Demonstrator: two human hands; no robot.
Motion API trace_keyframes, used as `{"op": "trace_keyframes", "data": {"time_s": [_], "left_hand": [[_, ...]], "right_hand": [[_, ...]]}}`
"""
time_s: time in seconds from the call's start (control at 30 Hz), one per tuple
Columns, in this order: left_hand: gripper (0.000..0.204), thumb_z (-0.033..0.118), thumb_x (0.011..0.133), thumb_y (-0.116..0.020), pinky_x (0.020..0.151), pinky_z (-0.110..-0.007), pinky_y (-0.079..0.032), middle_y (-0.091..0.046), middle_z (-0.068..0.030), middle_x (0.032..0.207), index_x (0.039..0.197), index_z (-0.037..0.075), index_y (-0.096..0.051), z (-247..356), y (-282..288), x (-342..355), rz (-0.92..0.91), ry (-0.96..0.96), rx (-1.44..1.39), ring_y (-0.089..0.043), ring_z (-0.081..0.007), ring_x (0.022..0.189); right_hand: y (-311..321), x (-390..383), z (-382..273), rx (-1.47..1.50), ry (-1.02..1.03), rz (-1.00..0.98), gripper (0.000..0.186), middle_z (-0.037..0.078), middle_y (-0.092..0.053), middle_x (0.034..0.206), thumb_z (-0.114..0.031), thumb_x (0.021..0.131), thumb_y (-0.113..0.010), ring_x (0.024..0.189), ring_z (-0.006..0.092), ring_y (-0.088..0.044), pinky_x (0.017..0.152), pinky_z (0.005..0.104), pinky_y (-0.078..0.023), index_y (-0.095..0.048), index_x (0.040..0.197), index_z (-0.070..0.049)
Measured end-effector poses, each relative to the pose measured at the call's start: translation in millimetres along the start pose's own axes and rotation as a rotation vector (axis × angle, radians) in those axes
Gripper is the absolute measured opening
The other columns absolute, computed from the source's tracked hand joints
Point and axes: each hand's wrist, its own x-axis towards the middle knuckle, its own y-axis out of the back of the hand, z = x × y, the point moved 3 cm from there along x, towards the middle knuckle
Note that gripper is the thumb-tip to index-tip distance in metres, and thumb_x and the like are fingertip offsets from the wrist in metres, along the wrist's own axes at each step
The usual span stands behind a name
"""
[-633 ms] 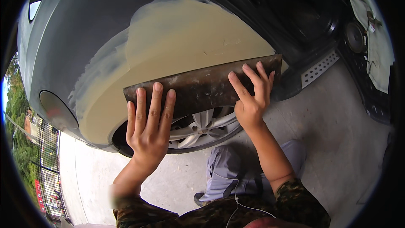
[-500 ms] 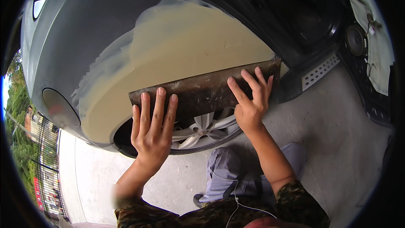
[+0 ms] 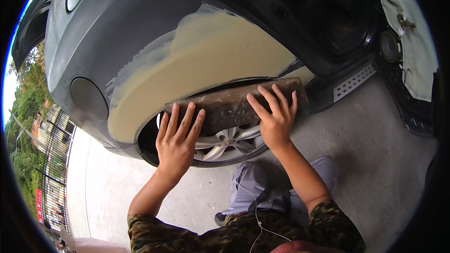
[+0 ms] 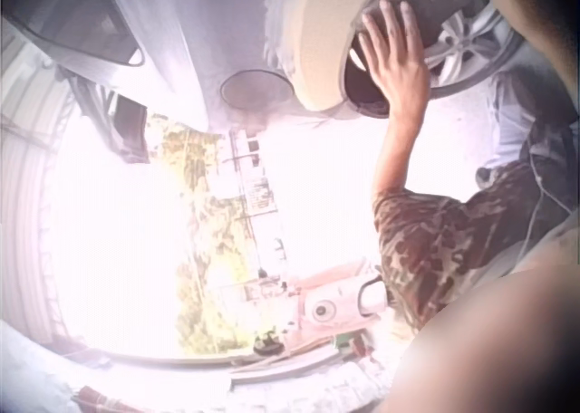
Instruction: The person applies body filler to the front fender of a car using a putty knife, spreading it evenly over the surface. They then use a sanding block to smooth the applied filler.
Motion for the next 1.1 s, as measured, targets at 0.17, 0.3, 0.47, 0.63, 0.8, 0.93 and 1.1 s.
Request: {"op": "trace_keyframes", "data": {"time_s": [0.17,0.3,0.47,0.63,0.8,0.93,1.1], "left_hand": [[0.065,0.000,0.087,-0.061,0.121,-0.056,-0.038,-0.056,-0.0087,0.157,0.148,0.023,-0.065,-20,35,42,0.151,-0.106,0.103,-0.049,-0.0391,0.148],[0.061,0.009,0.091,-0.065,0.123,-0.054,-0.036,-0.059,-0.0018,0.154,0.150,0.026,-0.061,-35,49,97,0.248,-0.211,0.249,-0.051,-0.0288,0.147],[0.053,0.015,0.093,-0.066,0.121,-0.052,-0.039,-0.061,-0.0011,0.152,0.145,0.020,-0.064,-49,53,149,0.339,-0.374,0.264,-0.054,-0.0256,0.144],[0.051,0.015,0.092,-0.065,0.118,-0.051,-0.044,-0.062,-0.0013,0.150,0.143,0.018,-0.065,-55,48,169,0.395,-0.436,0.267,-0.057,-0.0258,0.141],[0.051,0.013,0.091,-0.065,0.119,-0.050,-0.044,-0.062,-0.0014,0.150,0.142,0.018,-0.065,-60,41,181,0.376,-0.439,0.258,-0.057,-0.0265,0.141],[0.048,0.013,0.090,-0.066,0.118,-0.050,-0.045,-0.063,-0.0026,0.149,0.138,0.017,-0.067,-59,35,182,0.376,-0.430,0.271,-0.058,-0.0286,0.140],[0.052,0.005,0.088,-0.064,0.118,-0.051,-0.045,-0.062,-0.0039,0.150,0.140,0.014,-0.066,-52,29,177,0.359,-0.377,0.258,-0.056,-0.0311,0.142]], "right_hand": [[24,28,-10,-0.033,-0.112,0.128,0.055,0.000,-0.065,0.141,-0.003,0.087,-0.068,0.135,0.0327,-0.057,0.117,0.0703,-0.027,-0.075,0.134,-0.031],[21,55,-8,-0.069,-0.196,0.200,0.069,-0.002,-0.061,0.147,0.006,0.083,-0.066,0.138,0.0341,-0.055,0.115,0.0723,-0.029,-0.071,0.140,-0.033],[7,79,-1,-0.116,-0.281,0.307,0.071,-0.004,-0.062,0.144,0.007,0.083,-0.066,0.137,0.0339,-0.057,0.113,0.0723,-0.033,-0.070,0.139,-0.034],[-2,86,3,-0.142,-0.304,0.350,0.067,-0.005,-0.062,0.144,0.007,0.085,-0.063,0.138,0.0333,-0.057,0.113,0.0722,-0.036,-0.072,0.138,-0.033],[-12,89,3,-0.127,-0.285,0.341,0.061,-0.002,-0.063,0.143,0.002,0.088,-0.067,0.135,0.0363,-0.058,0.110,0.0736,-0.037,-0.072,0.138,-0.032],[-18,87,2,-0.106,-0.300,0.334,0.063,-0.002,-0.062,0.144,0.004,0.086,-0.067,0.136,0.0370,-0.057,0.110,0.0754,-0.036,-0.072,0.138,-0.032],[-15,86,3,-0.051,-0.300,0.304,0.070,-0.003,-0.061,0.143,0.010,0.081,-0.065,0.139,0.0364,-0.054,0.113,0.0749,-0.034,-0.073,0.137,-0.032]]}}
